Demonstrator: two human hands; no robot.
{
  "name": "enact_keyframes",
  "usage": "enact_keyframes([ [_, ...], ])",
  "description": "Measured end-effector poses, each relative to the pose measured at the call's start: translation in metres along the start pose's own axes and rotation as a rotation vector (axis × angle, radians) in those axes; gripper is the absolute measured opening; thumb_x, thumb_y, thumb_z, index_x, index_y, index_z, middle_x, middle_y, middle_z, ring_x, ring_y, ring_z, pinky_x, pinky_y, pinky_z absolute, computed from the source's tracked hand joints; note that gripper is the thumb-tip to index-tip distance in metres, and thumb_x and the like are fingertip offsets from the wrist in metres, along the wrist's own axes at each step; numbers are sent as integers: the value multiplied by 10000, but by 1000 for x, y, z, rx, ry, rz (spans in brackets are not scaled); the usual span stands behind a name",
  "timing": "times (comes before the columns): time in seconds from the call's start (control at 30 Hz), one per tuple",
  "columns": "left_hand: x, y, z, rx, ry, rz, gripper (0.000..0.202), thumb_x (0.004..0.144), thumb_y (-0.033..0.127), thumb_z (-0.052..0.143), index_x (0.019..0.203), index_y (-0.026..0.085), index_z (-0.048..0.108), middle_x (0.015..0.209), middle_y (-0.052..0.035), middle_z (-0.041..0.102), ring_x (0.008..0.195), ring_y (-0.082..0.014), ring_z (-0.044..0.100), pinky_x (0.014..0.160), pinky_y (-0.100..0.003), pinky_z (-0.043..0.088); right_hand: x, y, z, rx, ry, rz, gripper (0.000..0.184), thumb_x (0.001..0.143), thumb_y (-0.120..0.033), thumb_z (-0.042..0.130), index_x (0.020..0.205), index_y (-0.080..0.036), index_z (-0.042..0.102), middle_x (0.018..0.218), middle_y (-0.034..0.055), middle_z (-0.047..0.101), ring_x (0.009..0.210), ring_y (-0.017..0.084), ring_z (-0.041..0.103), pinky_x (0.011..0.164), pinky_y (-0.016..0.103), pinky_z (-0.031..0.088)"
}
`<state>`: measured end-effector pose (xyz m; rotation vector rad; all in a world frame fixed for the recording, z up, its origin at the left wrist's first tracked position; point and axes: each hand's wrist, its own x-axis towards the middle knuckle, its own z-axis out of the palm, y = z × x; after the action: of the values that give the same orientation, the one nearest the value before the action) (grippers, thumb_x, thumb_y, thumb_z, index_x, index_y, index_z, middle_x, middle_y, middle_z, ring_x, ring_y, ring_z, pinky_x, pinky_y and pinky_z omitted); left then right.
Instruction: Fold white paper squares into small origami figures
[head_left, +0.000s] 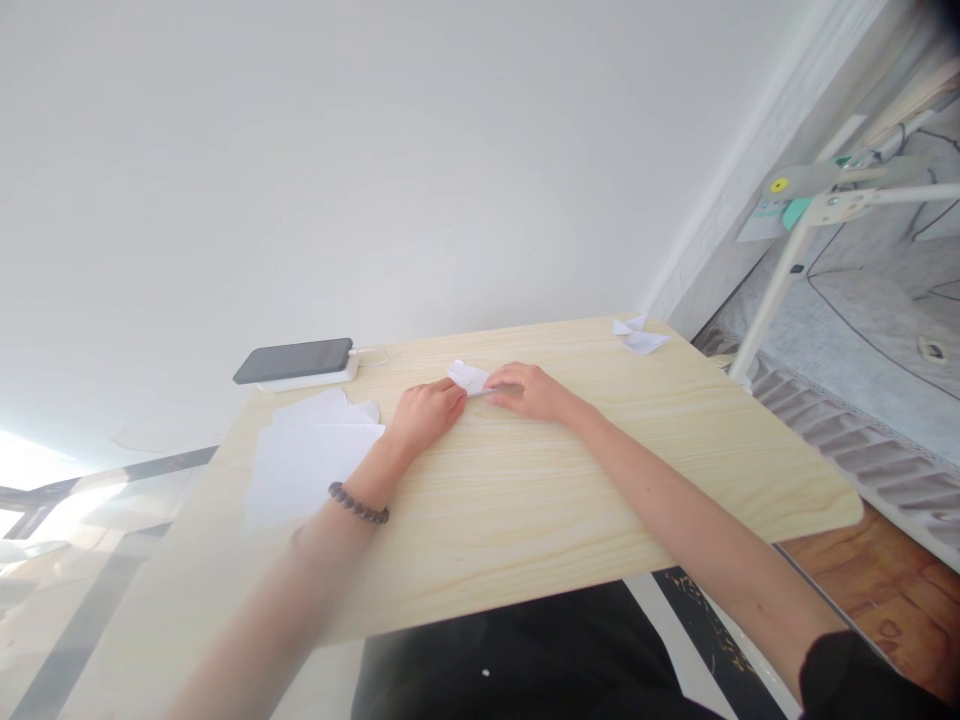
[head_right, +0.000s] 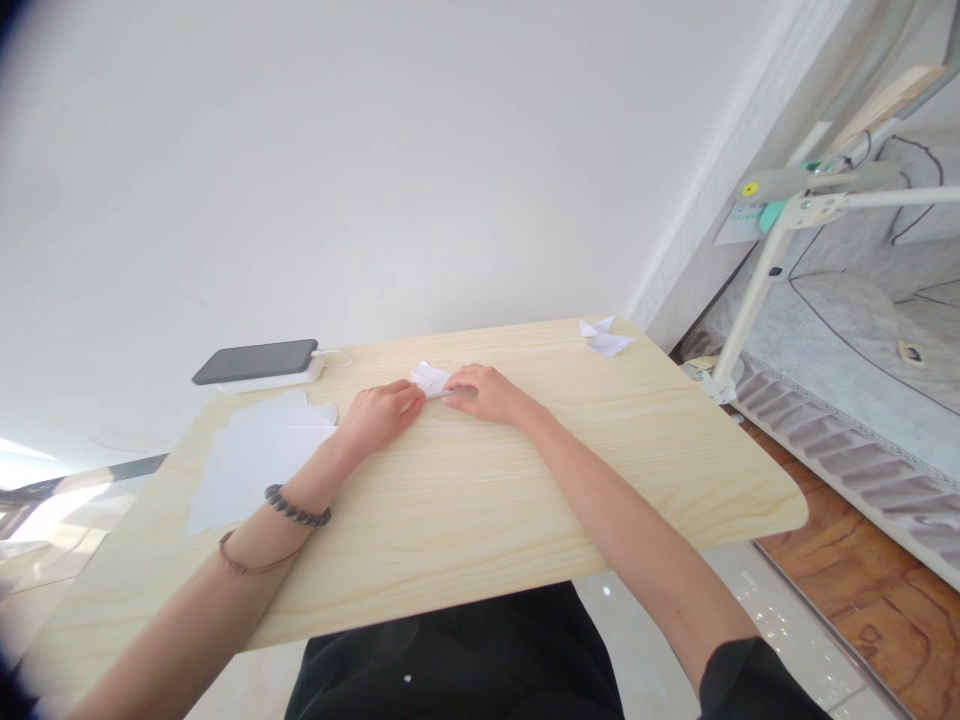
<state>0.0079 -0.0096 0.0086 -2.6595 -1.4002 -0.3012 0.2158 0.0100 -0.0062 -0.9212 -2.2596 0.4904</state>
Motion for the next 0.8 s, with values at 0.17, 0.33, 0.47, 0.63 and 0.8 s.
enact_keyframes([
  [0.17,-2,1,0,-14,-7,24,294,860,301,334,872,214,615,895,-49,608,742,-159,580,606,-249,414,2,9,4,-59,24,45,199,813,-298,467,790,-210,644,911,29,621,880,147,531,824,303,392],
  [0.33,-5,2,0,-71,31,80,283,839,296,378,943,238,635,1016,-42,596,843,-170,585,721,-280,447,5,11,10,-194,76,239,229,765,-394,518,687,-195,599,903,38,571,902,177,495,852,349,353],
  [0.47,-6,3,-2,-68,18,84,297,838,300,375,966,232,635,1044,-42,590,859,-174,586,739,-288,454,6,14,13,-257,67,276,249,761,-411,505,668,-191,574,966,45,527,939,194,466,863,363,337],
  [0.63,-5,5,-4,-47,-5,97,312,849,307,357,972,233,634,1046,-43,588,855,-178,585,713,-284,451,6,13,13,-294,27,287,242,786,-388,468,686,-186,555,1004,53,501,959,198,445,861,357,340],
  [0.8,-4,8,-6,-30,-18,103,313,856,305,347,961,230,632,1030,-36,588,841,-178,583,691,-279,440,7,9,13,-333,8,321,230,812,-351,426,706,-178,534,1022,62,501,949,197,435,851,363,345],
])
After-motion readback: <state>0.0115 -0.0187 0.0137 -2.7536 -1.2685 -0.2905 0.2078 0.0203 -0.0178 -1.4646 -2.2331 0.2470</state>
